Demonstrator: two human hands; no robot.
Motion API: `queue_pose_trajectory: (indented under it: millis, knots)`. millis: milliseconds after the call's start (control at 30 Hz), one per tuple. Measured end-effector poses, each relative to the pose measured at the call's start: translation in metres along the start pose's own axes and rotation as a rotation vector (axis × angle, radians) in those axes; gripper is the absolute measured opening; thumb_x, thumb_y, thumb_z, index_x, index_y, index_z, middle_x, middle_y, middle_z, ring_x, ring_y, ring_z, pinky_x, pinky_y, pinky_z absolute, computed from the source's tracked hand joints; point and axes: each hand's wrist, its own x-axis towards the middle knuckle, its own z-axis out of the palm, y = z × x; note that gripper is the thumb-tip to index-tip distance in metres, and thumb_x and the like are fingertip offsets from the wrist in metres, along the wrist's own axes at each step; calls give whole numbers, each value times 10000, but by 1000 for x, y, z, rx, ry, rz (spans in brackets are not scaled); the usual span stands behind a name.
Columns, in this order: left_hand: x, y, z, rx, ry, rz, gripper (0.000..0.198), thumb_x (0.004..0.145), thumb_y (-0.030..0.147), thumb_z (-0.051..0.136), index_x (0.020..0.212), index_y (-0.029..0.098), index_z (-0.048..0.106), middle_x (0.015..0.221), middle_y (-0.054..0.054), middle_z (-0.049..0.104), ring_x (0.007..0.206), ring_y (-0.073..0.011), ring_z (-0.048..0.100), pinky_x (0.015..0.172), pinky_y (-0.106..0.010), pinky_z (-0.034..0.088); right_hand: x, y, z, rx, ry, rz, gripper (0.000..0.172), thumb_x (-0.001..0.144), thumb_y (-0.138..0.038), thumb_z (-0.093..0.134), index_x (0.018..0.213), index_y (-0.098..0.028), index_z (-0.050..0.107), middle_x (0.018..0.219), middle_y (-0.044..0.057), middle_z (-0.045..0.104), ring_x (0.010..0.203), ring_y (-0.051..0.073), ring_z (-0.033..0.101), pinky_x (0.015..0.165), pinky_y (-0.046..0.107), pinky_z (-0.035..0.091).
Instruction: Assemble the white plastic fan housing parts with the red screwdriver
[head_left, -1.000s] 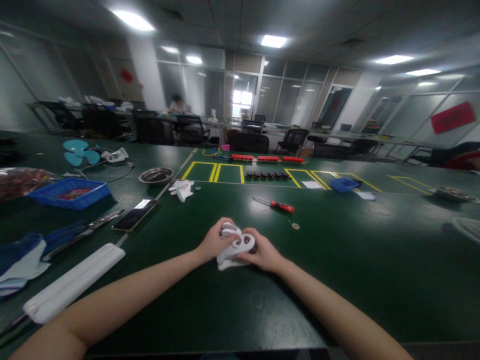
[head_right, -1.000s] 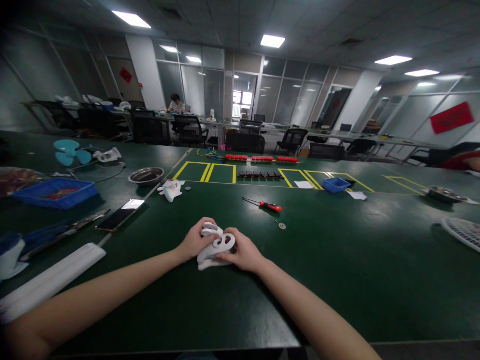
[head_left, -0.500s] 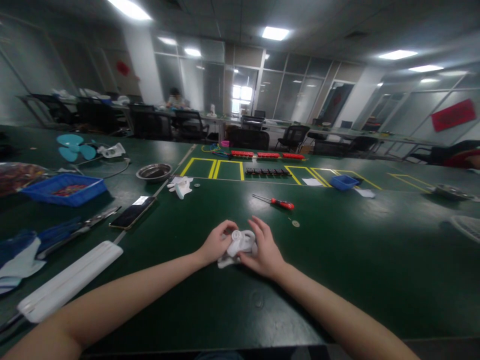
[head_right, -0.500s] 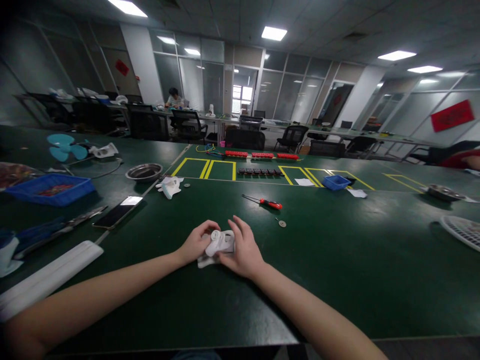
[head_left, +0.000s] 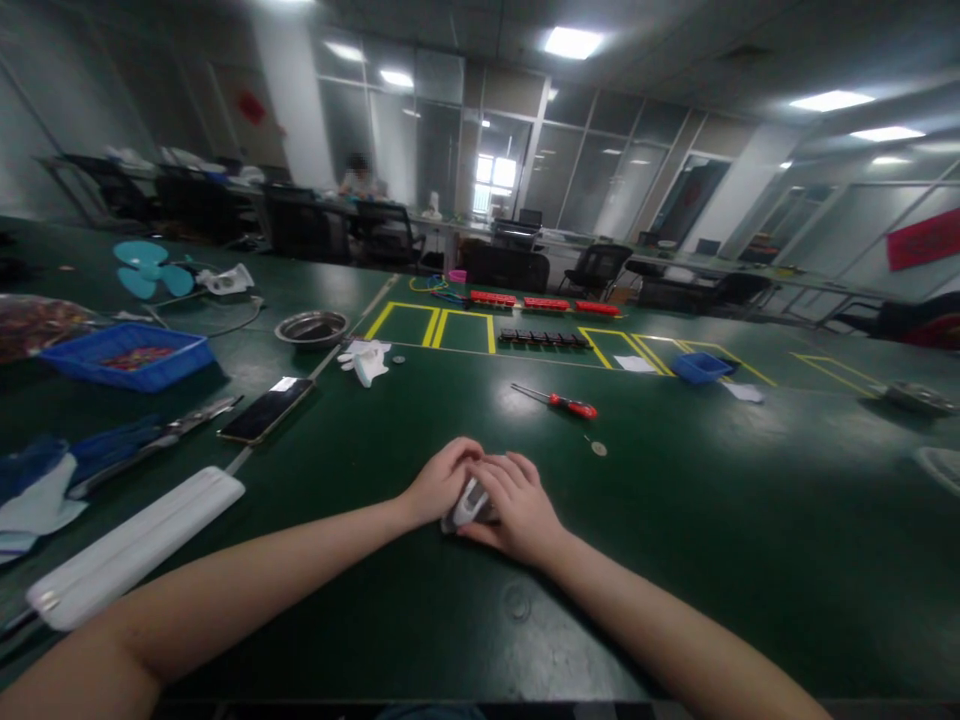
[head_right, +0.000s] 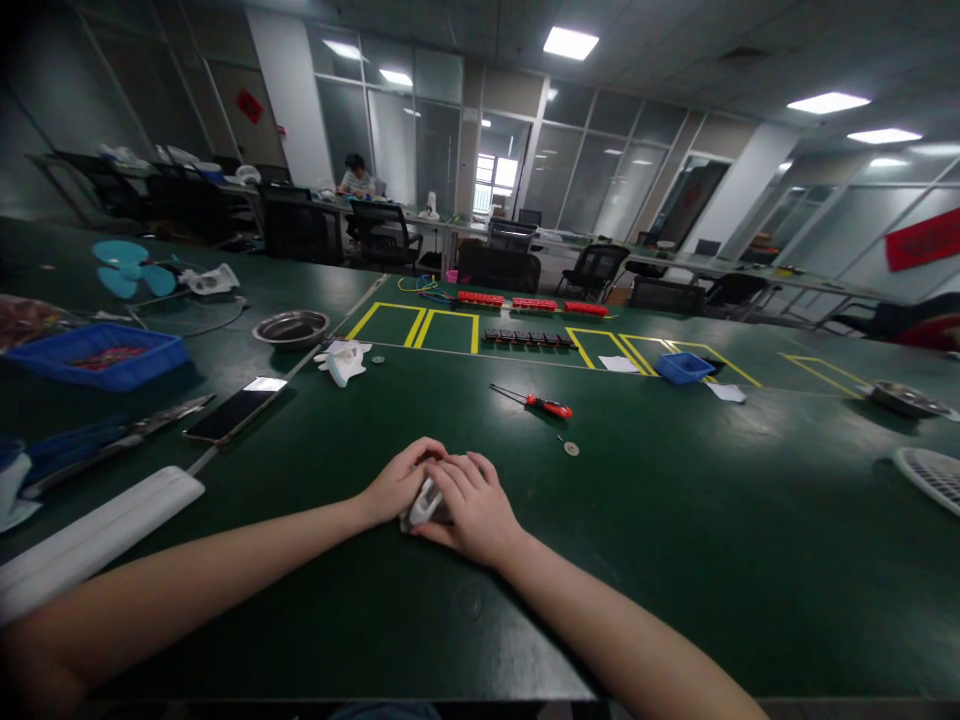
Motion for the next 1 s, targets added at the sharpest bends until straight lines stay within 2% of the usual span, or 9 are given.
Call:
queue_pose_trajectory:
  millis: [133,333,467,533,633,767,900,1000]
  knots:
    - [-1,4,-4,-45,-51,25,222,919,292,420,997,193,602,980,-53,609,966,-197,572,895,-341,470,-3,5,1,-10,30,77,759,852,-534,593,1455,-160,323,1265,171,579,1179,313,524,1053,529,341]
    - [-3,9,-7,18,-117,151,312,864,314,568,1148,187,574,1109,-83,595,1044,-220,559,945,-367,453,-4,7,3,-16,98,174,709,907,-371,523,1501,-166,195,1291,172,544,1173,308,516,985,508,409]
    - [-4,10,-7,50,-117,198,238,862,279,573,1076,180,601,1117,-86,594,1054,-218,558,942,-368,456,-4,9,1,27,104,197,697,900,-345,528,1492,-180,199,1338,161,514,1231,298,478,1027,502,385]
    - [-5,9,-6,91,-92,202,214,850,283,592,1038,181,609,1088,-79,599,1038,-217,561,935,-369,459,-5,11,0,52,109,220,711,890,-369,546,1487,-173,212,1359,173,490,1255,307,460,1035,507,382]
    - [-6,6,-4,139,26,127,253,846,315,605,1064,187,594,1040,-67,610,986,-210,577,907,-370,472,-4,12,-2,86,103,251,725,879,-421,570,1475,-172,241,1359,181,487,1254,315,465,1022,506,401]
    - [-4,2,-4,96,159,17,317,863,316,584,1159,206,559,1128,-58,618,1042,-204,584,948,-382,464,-3,12,-4,125,80,267,701,874,-448,581,1449,-178,285,1328,173,515,1212,308,499,995,489,426]
    - [0,-3,-5,67,193,67,331,888,267,539,1215,219,558,1248,-64,588,1176,-203,540,1038,-402,410,-3,13,-5,136,50,289,692,869,-470,586,1432,-172,315,1275,169,544,1139,297,538,957,470,451]
    - [3,-8,-4,20,214,79,305,881,269,557,1178,198,567,1214,-84,601,1156,-208,562,1019,-405,432,-4,16,-4,103,36,295,690,857,-507,597,1405,-162,357,1247,167,558,1115,297,547,946,467,457]
